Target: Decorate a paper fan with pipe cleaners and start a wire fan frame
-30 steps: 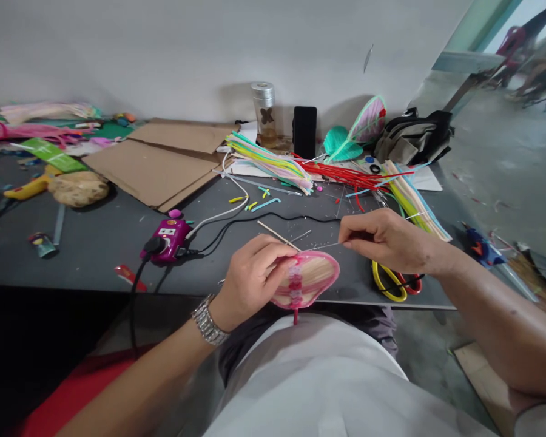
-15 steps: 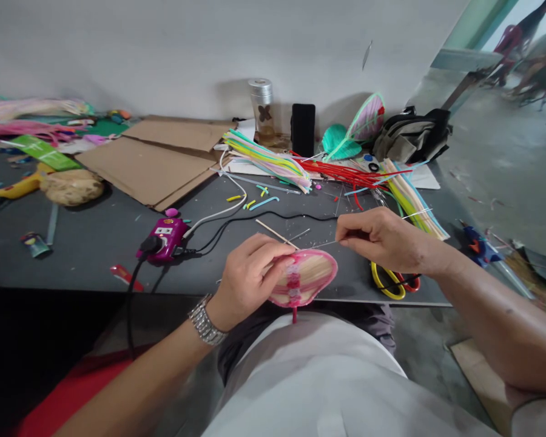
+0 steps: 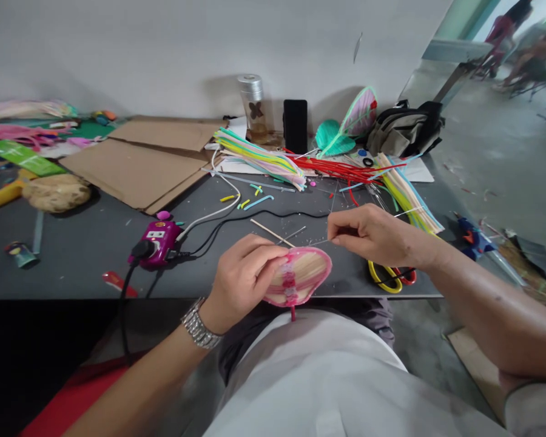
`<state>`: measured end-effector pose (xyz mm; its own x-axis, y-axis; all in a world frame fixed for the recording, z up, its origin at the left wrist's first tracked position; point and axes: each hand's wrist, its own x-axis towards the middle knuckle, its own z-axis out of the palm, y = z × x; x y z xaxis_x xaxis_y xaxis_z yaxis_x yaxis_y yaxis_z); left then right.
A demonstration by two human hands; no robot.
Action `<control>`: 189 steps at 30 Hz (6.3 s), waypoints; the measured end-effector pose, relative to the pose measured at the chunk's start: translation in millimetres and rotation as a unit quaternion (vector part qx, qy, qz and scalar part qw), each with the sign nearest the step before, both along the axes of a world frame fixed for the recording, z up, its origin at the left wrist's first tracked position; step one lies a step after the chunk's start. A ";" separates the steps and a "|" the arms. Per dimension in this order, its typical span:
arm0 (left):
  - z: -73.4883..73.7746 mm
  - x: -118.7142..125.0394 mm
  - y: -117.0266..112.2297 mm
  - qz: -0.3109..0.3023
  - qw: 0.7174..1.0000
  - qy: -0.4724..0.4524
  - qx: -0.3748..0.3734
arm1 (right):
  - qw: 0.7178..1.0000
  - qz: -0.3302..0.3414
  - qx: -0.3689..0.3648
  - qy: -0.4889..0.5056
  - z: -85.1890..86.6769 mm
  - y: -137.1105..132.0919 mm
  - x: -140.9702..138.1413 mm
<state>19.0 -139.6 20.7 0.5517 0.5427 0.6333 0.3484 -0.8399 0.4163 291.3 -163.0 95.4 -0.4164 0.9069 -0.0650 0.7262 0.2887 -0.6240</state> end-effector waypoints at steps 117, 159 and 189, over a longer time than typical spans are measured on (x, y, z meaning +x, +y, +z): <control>3.3 -11.6 27.5 0.187 0.953 -0.119 -0.209 | 0.845 -0.348 0.076 0.398 -157.8 -80.2 -69.8; -5.9 -15.6 20.3 0.207 0.940 -0.118 -0.245 | 0.867 -0.288 0.054 0.403 -160.3 -86.9 -77.3; -23.3 -19.7 28.5 0.209 0.919 -0.141 -0.303 | 0.835 -0.298 -0.071 0.456 -169.5 -92.2 -82.7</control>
